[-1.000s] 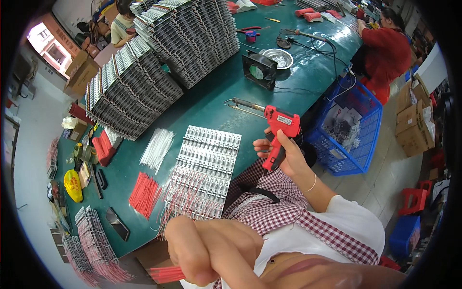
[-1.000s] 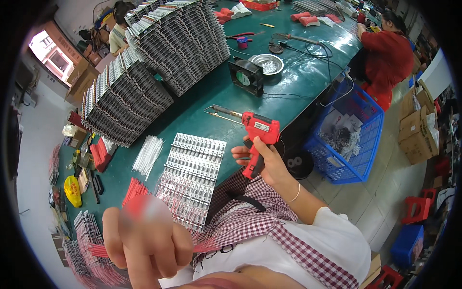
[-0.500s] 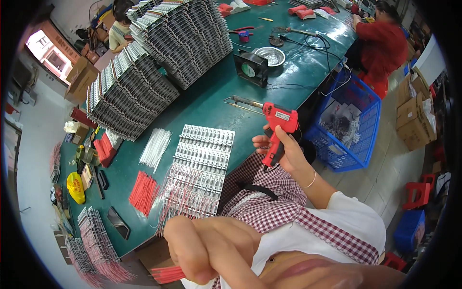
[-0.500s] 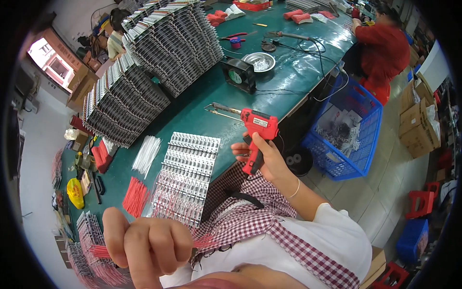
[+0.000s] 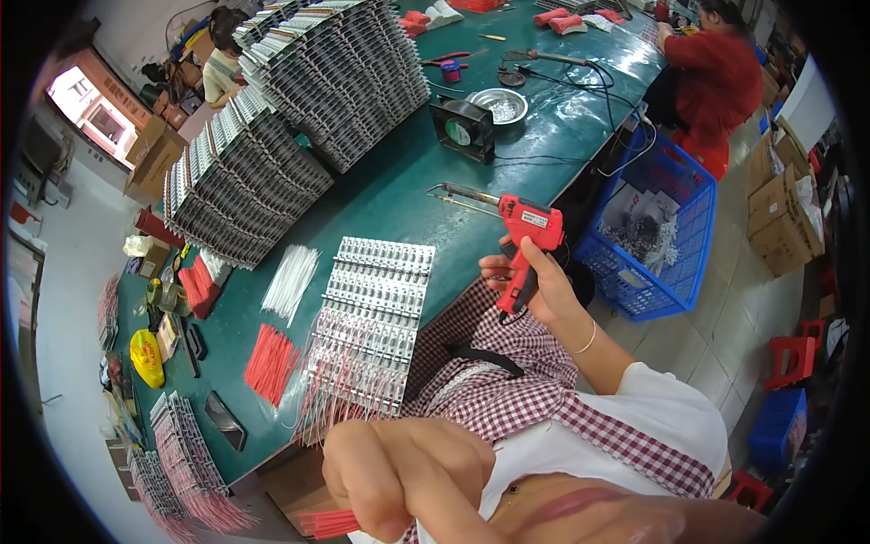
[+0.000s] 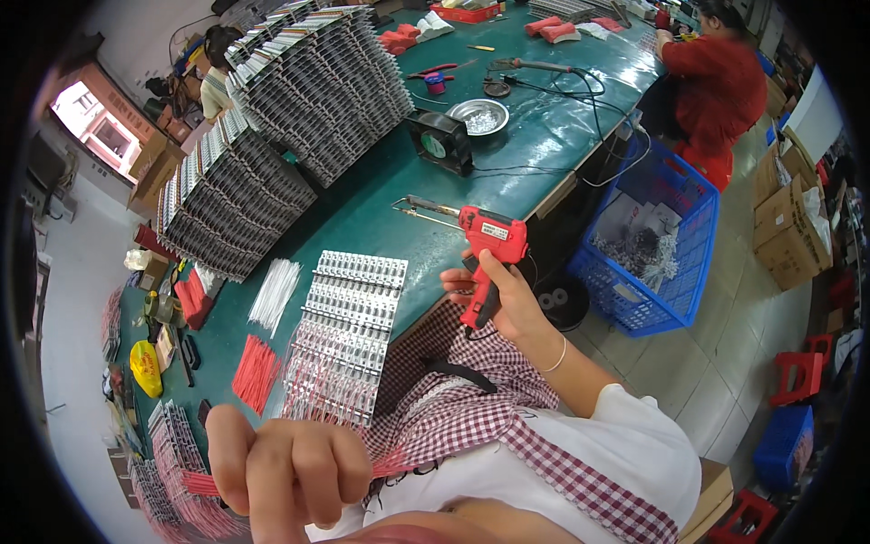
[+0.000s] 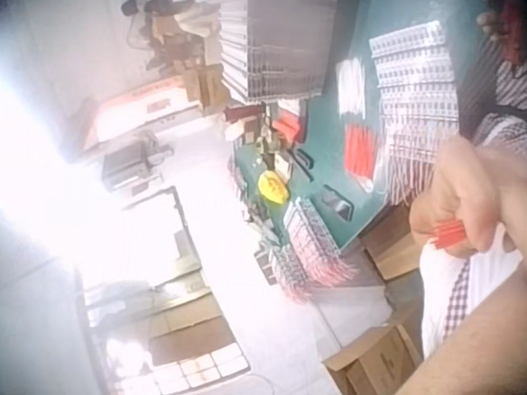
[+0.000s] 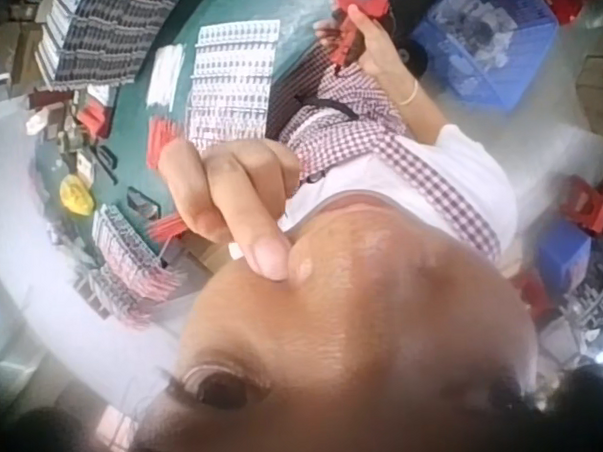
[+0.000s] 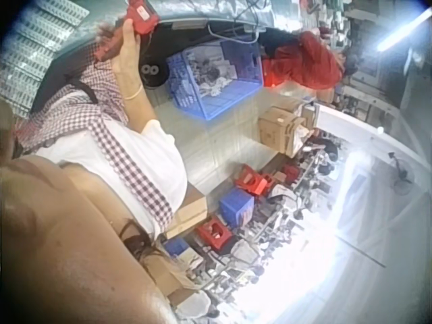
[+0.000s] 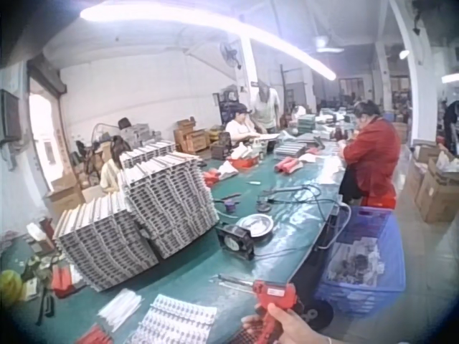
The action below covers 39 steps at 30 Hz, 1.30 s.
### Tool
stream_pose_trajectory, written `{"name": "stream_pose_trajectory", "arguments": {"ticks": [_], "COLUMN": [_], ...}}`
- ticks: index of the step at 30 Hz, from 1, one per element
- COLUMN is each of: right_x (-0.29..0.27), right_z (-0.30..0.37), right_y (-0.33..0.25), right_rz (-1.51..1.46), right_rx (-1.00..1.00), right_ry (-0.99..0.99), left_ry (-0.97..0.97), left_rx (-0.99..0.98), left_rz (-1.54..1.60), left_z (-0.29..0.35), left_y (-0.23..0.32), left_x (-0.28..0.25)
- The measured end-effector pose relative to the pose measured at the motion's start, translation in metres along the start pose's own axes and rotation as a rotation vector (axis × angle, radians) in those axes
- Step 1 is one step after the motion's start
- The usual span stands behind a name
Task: The person uses a red heat gun to apply heat to a grid of white and red wires attached to a circuit board. They repeatedly pick up individual wires, position them against the board, and apply heat with the tool. The process is repetitive, focusing on securing the wires to the board's surface.
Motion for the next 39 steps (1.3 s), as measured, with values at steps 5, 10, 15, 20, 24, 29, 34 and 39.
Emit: {"name": "stream_pose_trajectory", "arguments": {"ticks": [5,10,15,20,24,29,34,39], "right_x": [-0.005,-0.012,-0.015,-0.028,-0.022,-0.005,0.006,-0.003], "right_z": [0.002,0.003,0.002,0.006,0.009,0.028,0.049,0.052], "right_y": [-0.001,-0.005,-0.005,-0.010,-0.004,0.015,0.015,0.015], "right_rz": [-0.016,-0.025,-0.053,-0.058,-0.023,0.111,0.483,0.472], "right_rx": [-0.002,-0.013,-0.012,-0.021,-0.026,0.023,-0.071,-0.132], "right_ry": [0.019,0.034,0.019,0.057,0.044,-0.019,-0.049,-0.047], "left_ry": [0.004,0.047,0.139,0.443,0.640,0.775,0.711,0.683], "left_rx": [-0.010,0.024,-0.096,-0.371,-0.531,-0.668,-0.597,-0.570], "left_rz": [-0.025,0.126,-0.156,-0.531,-1.030,-1.153,-1.308,-1.333], "left_z": [0.010,0.023,0.017,0.055,0.082,0.119,0.118,0.116], "left_y": [0.000,-0.013,-0.013,-0.041,-0.060,-0.102,-0.118,-0.129], "left_x": [-0.002,-0.016,-0.014,-0.063,-0.109,-0.157,-0.150,-0.145]}}
Point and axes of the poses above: each hand's wrist, its own z-axis away from the middle knuckle, its own x-axis out of the palm, y = z × x, the point moved 7 cm from there along -z, towards the middle knuckle, and after that the axes turned 6 degrees about y, right-handed, at the moved point
